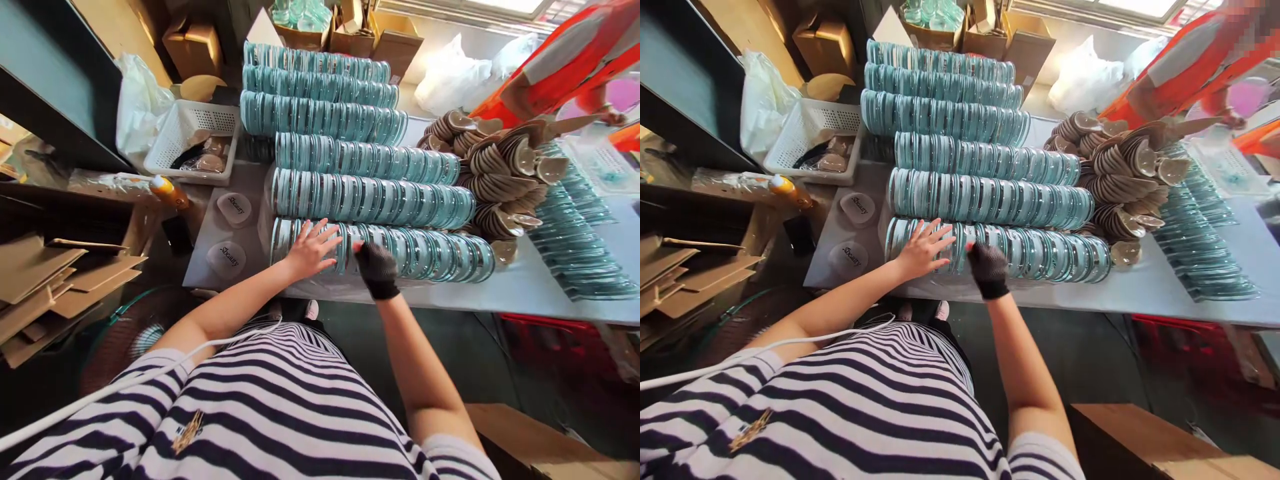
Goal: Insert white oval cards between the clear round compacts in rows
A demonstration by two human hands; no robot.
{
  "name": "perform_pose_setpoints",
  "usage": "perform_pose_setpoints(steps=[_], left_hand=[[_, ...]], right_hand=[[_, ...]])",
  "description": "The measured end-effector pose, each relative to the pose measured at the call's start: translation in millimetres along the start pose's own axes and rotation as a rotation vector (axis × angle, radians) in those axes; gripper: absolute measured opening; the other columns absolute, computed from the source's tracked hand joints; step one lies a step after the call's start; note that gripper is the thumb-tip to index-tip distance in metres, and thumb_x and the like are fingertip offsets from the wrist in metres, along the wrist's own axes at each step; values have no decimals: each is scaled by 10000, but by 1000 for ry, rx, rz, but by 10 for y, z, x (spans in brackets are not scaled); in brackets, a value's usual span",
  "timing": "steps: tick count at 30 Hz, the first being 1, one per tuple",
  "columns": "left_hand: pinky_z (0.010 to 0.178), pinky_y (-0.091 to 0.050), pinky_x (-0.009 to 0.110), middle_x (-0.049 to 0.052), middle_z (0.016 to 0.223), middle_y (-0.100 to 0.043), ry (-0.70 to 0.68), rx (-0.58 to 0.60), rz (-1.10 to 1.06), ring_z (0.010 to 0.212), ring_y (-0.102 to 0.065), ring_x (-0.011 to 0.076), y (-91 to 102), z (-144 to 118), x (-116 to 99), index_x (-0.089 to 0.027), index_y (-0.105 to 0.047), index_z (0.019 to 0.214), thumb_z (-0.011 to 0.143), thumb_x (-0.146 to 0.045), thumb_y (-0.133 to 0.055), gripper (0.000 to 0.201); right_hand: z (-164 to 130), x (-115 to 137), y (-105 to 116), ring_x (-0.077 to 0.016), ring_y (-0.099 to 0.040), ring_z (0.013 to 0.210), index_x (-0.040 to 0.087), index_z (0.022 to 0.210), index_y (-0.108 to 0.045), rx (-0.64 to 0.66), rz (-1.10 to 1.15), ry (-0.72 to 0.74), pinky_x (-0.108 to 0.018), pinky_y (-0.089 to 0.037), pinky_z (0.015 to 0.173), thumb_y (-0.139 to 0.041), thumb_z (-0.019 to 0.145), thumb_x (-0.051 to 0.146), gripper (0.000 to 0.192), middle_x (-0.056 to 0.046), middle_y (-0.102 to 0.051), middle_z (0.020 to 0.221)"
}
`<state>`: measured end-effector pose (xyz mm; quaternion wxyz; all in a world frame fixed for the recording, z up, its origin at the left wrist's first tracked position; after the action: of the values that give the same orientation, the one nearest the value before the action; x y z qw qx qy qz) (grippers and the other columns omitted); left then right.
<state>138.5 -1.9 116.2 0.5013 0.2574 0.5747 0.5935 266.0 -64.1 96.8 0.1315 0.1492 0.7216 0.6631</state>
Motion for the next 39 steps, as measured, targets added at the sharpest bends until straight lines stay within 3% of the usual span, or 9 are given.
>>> perform_pose_setpoints(steps=[5,8,14,21,26,30,35,37,39], left_hand=[[1191,-217,567,53,1569,-355,-1,110,29,1446,-325,295,-259,158,-163,-193,-384,1496,895,-519,-550,704],[1198,-197,558,48,1579,-332,-2,124,42,1450,-321,284,-323,142,-147,-205,-358,1510,904,-524,-527,705],[1205,-182,526,53,1559,-374,16,88,32,1443,-338,274,-324,108,-91,-238,-376,1503,881,-541,-558,715],[1216,-145,513,55,1556,-382,28,90,36,1443,-337,272,-325,98,-111,-234,-386,1495,868,-536,-579,722],[1215,-150,522,70,1548,-394,18,85,40,1435,-349,274,-305,88,-86,-217,-387,1494,872,-522,-581,720],[1214,-150,530,77,1559,-377,20,81,45,1454,-315,285,-251,76,-95,-225,-408,1481,860,-508,-611,712],[1221,-105,541,87,1592,-307,-60,53,33,1507,-167,297,-241,282,-396,-208,-388,1494,871,-516,-596,725],[1217,-120,544,95,1587,-318,-60,72,39,1500,-195,297,-329,410,-498,-197,-370,1503,875,-524,-585,741],[1211,-151,540,97,1565,-361,-31,93,45,1472,-278,293,-433,501,-533,-197,-377,1499,871,-538,-583,744]], right_hand=[[869,128,171,-221,-682,942,155,1095,-727,416,-216,178,-268,-486,767,-482,907,307,344,-144,-721,1051],[1032,333,178,-241,-684,941,130,1038,-740,472,-224,250,-293,-495,786,-563,850,260,290,-157,-727,1011],[247,296,87,-290,-663,1019,166,1166,-674,260,-141,278,-379,-484,854,-406,939,283,370,-178,-706,1072],[-583,38,-1040,-244,-676,996,209,1161,-684,302,64,89,-307,-491,826,-305,999,322,428,-121,-722,1097],[-631,28,-1348,-270,-684,991,261,1237,-668,259,97,74,-352,-518,807,-262,1005,326,472,-114,-724,1099],[-749,-168,-1112,-236,-682,996,282,1360,-583,221,134,135,-324,-515,829,-318,993,289,452,-72,-713,1153],[-159,-773,75,-234,-646,1054,172,1293,-626,-105,105,-13,-320,-464,919,-345,993,335,443,-129,-694,1170],[294,-724,321,-265,-623,1095,169,1201,-677,-21,13,70,-341,-450,934,-418,958,373,410,-135,-695,1155],[701,-599,282,-259,-645,1044,160,1134,-709,215,-87,146,-322,-470,867,-445,930,337,377,-140,-700,1136]])
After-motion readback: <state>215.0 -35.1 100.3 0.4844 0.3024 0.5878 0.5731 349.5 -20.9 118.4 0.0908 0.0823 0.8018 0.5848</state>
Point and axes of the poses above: each hand's wrist, its own z-axis towards the middle knuckle, its own y-axis out of the back of the hand, x = y × z, the point moved 10 cm from there along z, towards the middle knuckle
